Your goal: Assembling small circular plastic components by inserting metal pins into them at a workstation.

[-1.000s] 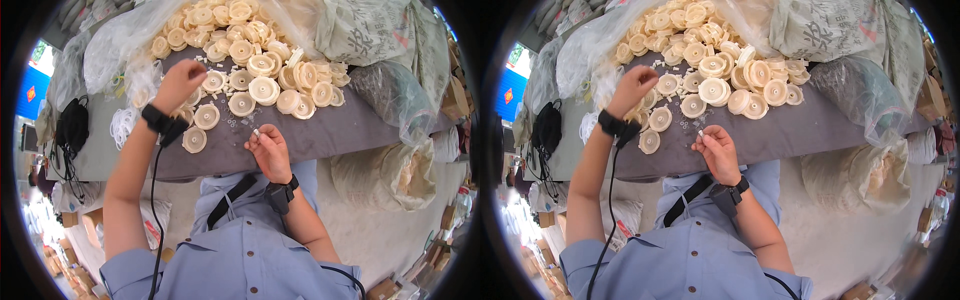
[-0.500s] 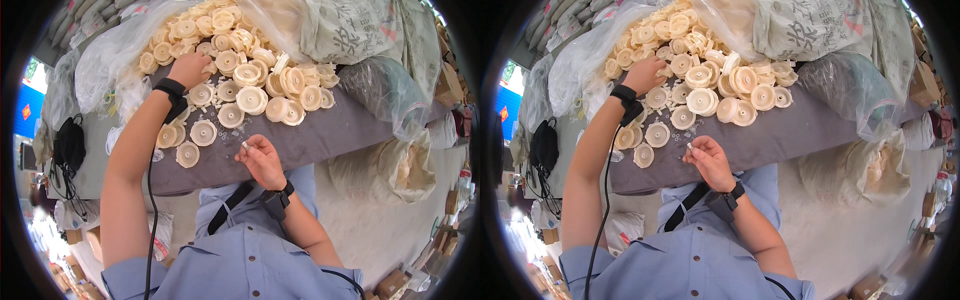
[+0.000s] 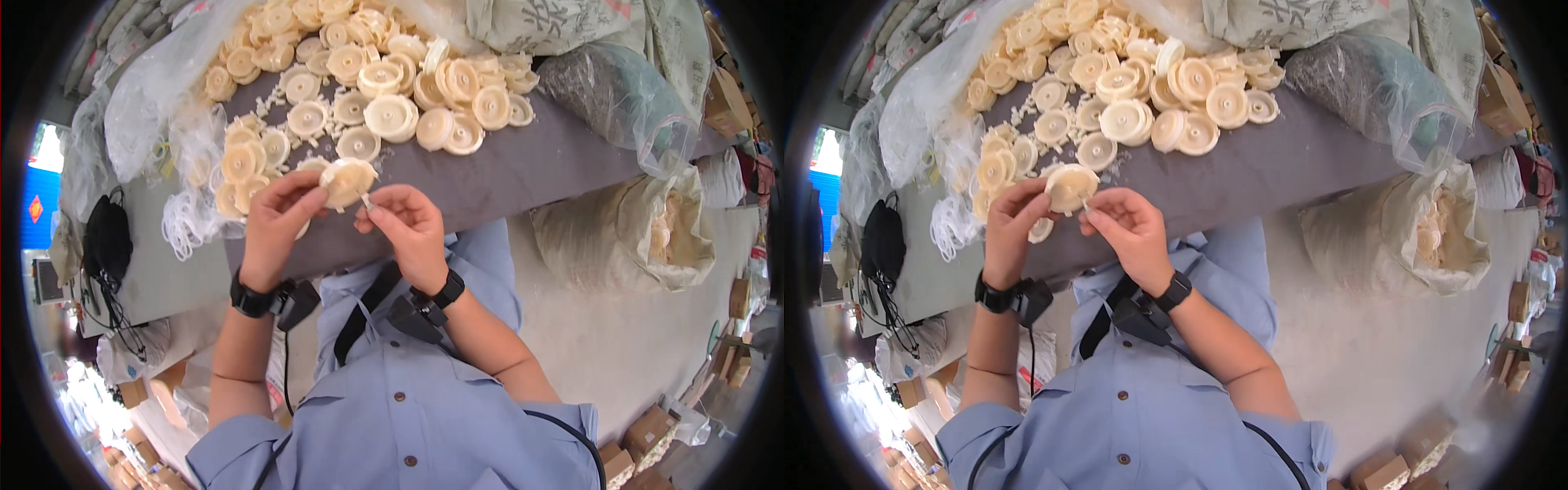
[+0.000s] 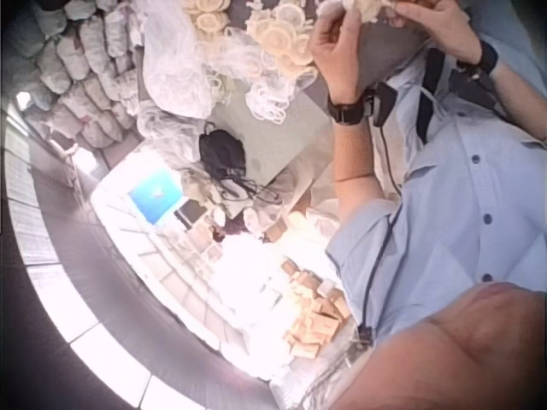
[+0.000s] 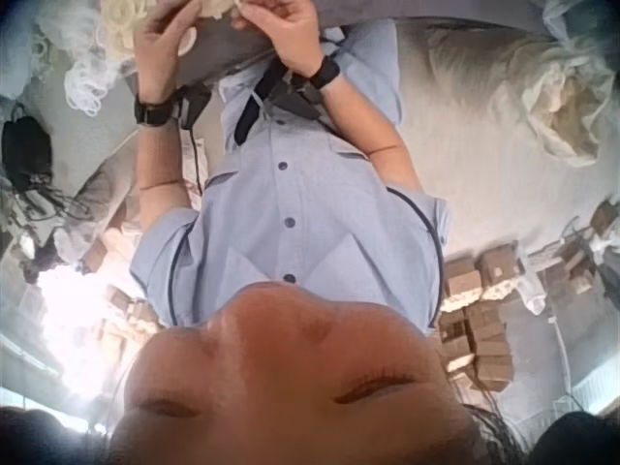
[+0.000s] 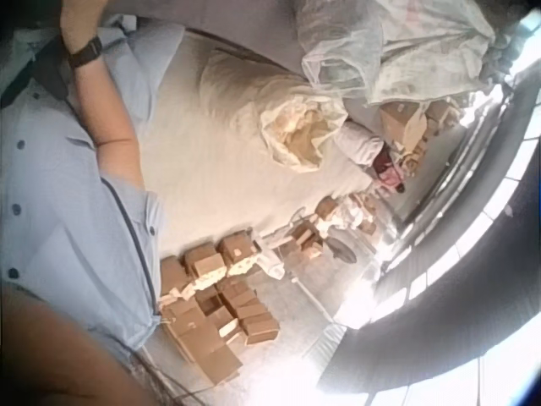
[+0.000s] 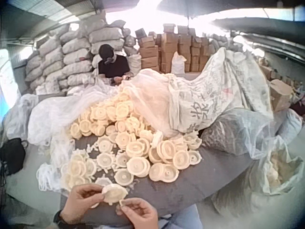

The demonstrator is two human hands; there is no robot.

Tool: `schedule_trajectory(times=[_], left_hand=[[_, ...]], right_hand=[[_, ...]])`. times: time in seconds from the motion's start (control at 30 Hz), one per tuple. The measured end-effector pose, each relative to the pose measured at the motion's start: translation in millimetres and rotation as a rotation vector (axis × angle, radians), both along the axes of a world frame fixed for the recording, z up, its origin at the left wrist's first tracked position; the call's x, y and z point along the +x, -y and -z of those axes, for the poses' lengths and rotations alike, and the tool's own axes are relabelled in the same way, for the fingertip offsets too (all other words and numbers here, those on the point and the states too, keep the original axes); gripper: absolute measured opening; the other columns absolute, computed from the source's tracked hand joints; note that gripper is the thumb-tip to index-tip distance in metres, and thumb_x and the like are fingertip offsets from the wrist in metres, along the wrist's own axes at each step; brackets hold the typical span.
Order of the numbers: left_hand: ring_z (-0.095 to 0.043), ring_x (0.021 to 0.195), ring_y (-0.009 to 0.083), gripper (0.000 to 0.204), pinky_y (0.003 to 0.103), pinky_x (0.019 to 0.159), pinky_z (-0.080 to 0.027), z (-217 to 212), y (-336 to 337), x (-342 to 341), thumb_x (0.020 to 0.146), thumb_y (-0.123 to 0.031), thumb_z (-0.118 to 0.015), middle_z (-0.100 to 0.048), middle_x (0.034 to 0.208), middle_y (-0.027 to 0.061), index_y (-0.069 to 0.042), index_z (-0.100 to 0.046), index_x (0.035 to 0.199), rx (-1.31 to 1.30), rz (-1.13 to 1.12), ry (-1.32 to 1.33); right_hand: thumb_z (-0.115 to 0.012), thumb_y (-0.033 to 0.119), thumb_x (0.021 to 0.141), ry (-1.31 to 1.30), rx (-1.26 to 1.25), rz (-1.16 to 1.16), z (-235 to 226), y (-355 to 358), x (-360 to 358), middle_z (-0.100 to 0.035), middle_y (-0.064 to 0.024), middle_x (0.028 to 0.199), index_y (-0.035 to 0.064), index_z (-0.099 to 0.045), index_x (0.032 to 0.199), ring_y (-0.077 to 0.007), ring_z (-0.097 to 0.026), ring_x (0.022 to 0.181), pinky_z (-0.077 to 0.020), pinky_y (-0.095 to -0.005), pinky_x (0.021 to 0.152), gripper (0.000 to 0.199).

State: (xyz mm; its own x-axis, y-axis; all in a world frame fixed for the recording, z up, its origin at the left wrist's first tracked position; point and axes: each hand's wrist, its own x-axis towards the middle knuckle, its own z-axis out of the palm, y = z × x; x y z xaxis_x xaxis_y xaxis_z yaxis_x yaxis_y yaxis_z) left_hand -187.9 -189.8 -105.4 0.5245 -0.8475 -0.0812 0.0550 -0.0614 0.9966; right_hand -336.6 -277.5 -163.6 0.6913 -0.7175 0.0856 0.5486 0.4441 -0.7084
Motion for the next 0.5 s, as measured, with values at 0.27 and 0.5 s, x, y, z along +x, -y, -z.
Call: schedule_trajectory(times=[0.27, 0.5], left_hand=[[-0.057, 0.089, 0.0097, 0.023, 0.023, 0.079, -0.045, 12.3, -21.5, -38.5, 0.083, -0.001, -0.061, -0.061, 0.098, 0.0051, 0.003, -0.059, 0.105, -0.132, -0.064, 0.042], [-0.057, 0.088, 0.0095, 0.022, 0.023, 0.080, -0.044, 9.9, -27.8, -48.4, 0.084, -0.001, -0.060, -0.062, 0.097, 0.0048, 0.003, -0.059, 0.105, -0.096, -0.040, 0.032]], right_hand=[[-0.059, 0.001, 0.085, -0.095, -0.029, -0.075, -7.5, -9.1, -8.2, -0.064, -0.0099, 0.089, -0.0041, -0.059, 0.097, -0.0132, -0.062, 0.077, -0.0519, -0.0241, 0.066, 0.014], [-0.062, 0.002, 0.083, -0.228, -0.102, -0.093, -4.5, -12.4, -21.0, -0.063, -0.0064, 0.094, -0.0013, -0.057, 0.103, -0.0113, -0.061, 0.076, -0.0506, -0.0208, 0.063, 0.021]])
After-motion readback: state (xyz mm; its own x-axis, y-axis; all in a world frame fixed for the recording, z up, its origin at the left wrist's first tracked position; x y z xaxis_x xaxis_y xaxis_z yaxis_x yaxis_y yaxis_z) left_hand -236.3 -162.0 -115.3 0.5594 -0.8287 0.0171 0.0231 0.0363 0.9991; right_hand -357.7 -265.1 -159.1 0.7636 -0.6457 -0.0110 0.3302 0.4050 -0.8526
